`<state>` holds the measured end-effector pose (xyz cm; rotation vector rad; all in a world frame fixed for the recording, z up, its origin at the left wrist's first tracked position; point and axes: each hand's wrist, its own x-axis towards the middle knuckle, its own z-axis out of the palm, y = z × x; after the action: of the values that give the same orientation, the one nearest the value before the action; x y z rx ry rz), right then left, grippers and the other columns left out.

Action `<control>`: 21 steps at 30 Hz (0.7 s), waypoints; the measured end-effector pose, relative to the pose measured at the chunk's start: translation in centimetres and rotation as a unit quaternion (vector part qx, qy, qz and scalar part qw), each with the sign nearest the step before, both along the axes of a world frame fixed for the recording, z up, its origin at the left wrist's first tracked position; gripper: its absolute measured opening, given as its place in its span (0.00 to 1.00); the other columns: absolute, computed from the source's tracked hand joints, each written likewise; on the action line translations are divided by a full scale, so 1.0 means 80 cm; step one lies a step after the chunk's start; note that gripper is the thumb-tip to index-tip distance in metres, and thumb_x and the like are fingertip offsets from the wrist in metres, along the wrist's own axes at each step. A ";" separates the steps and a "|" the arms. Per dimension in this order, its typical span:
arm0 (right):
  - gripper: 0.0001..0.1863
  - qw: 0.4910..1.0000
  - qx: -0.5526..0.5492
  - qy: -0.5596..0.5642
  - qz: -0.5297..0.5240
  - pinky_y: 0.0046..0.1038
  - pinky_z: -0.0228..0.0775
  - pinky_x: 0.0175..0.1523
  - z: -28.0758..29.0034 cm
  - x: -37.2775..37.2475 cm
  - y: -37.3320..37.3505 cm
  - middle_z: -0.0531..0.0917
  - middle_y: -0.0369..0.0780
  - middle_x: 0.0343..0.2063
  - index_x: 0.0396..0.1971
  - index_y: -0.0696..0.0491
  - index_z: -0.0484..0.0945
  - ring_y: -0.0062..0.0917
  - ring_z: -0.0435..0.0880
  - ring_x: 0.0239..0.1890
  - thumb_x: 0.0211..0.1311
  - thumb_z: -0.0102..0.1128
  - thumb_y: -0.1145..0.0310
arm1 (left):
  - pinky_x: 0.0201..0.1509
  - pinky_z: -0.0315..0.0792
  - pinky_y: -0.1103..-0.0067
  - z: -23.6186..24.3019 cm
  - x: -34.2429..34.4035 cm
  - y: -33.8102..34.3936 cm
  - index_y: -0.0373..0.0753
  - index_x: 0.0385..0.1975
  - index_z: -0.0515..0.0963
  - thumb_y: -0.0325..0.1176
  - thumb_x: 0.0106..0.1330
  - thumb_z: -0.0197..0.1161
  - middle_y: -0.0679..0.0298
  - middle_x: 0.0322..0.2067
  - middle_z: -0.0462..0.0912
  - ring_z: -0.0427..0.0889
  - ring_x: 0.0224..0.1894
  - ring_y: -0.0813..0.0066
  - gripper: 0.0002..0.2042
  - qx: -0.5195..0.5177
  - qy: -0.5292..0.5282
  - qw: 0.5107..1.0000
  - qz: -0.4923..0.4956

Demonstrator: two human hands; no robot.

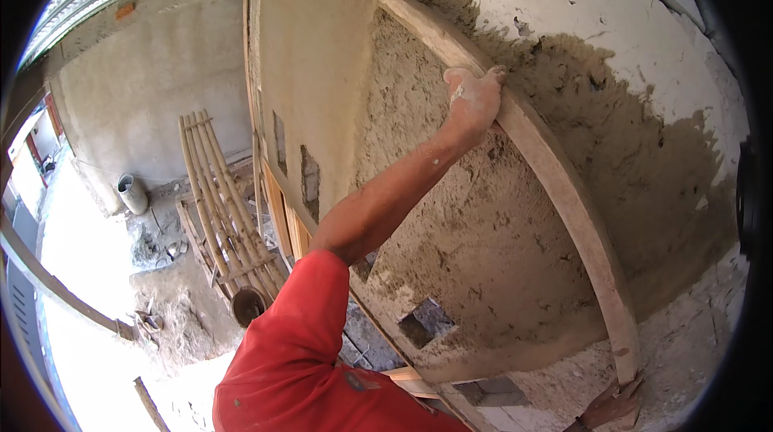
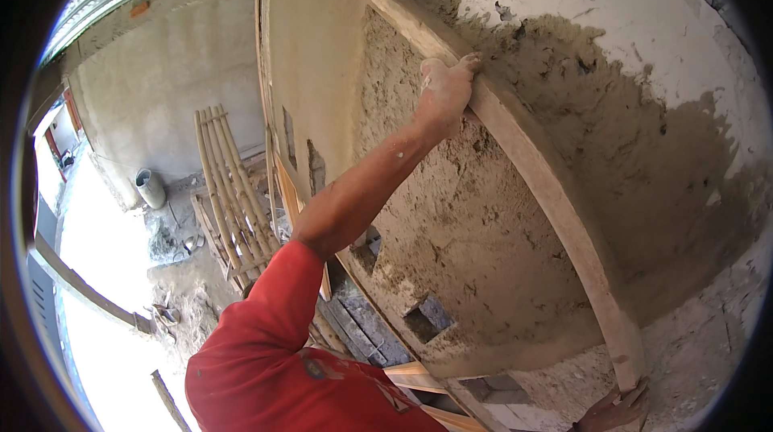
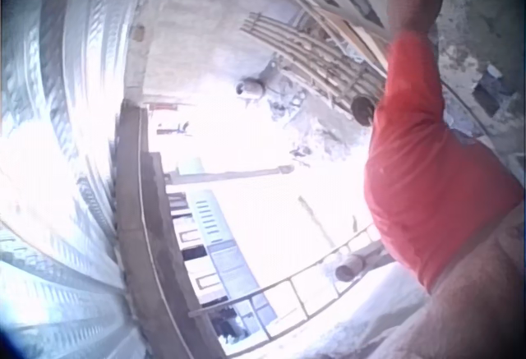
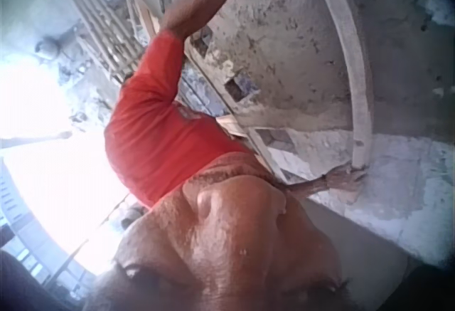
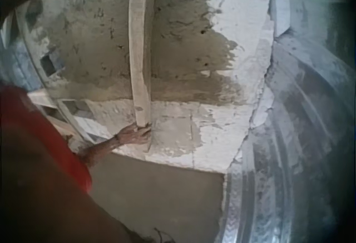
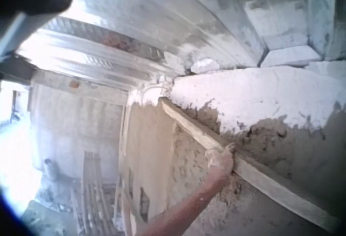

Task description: The person applies wet mortar to a wall and smooths it out using a trowel and a long wooden leveling board.

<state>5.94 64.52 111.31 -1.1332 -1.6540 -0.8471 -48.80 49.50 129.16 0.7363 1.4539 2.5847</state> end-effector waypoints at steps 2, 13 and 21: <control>0.29 0.995 -0.049 -0.024 -0.080 0.46 0.60 0.62 0.014 0.018 0.029 0.72 0.50 0.58 0.64 0.50 0.67 0.46 0.69 0.59 0.70 0.46 0.49 | 0.17 0.80 0.66 0.034 -0.013 -0.002 0.26 0.40 0.57 0.36 0.65 0.61 0.45 0.35 0.74 0.81 0.27 0.61 0.22 0.038 0.023 0.999 0.006; 0.31 0.998 0.002 -0.068 -0.005 0.48 0.60 0.59 0.007 0.054 0.030 0.72 0.52 0.58 0.63 0.53 0.69 0.49 0.69 0.59 0.70 0.44 0.46 | 0.14 0.80 0.71 0.001 0.037 -0.018 0.22 0.35 0.69 0.32 0.65 0.59 0.49 0.28 0.79 0.84 0.22 0.62 0.15 0.041 -0.044 0.997 -0.050; 0.34 0.997 0.014 -0.045 0.066 0.55 0.55 0.60 -0.052 0.059 0.011 0.77 0.48 0.53 0.56 0.53 0.75 0.49 0.71 0.56 0.71 0.32 0.40 | 0.16 0.78 0.74 -0.140 0.069 -0.013 0.22 0.38 0.66 0.32 0.66 0.59 0.49 0.31 0.79 0.84 0.25 0.64 0.16 0.043 -0.115 0.991 -0.052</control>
<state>10.69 65.37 107.15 -0.9676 -1.7641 -0.8439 -43.25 48.48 117.96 0.4873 1.2122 2.5659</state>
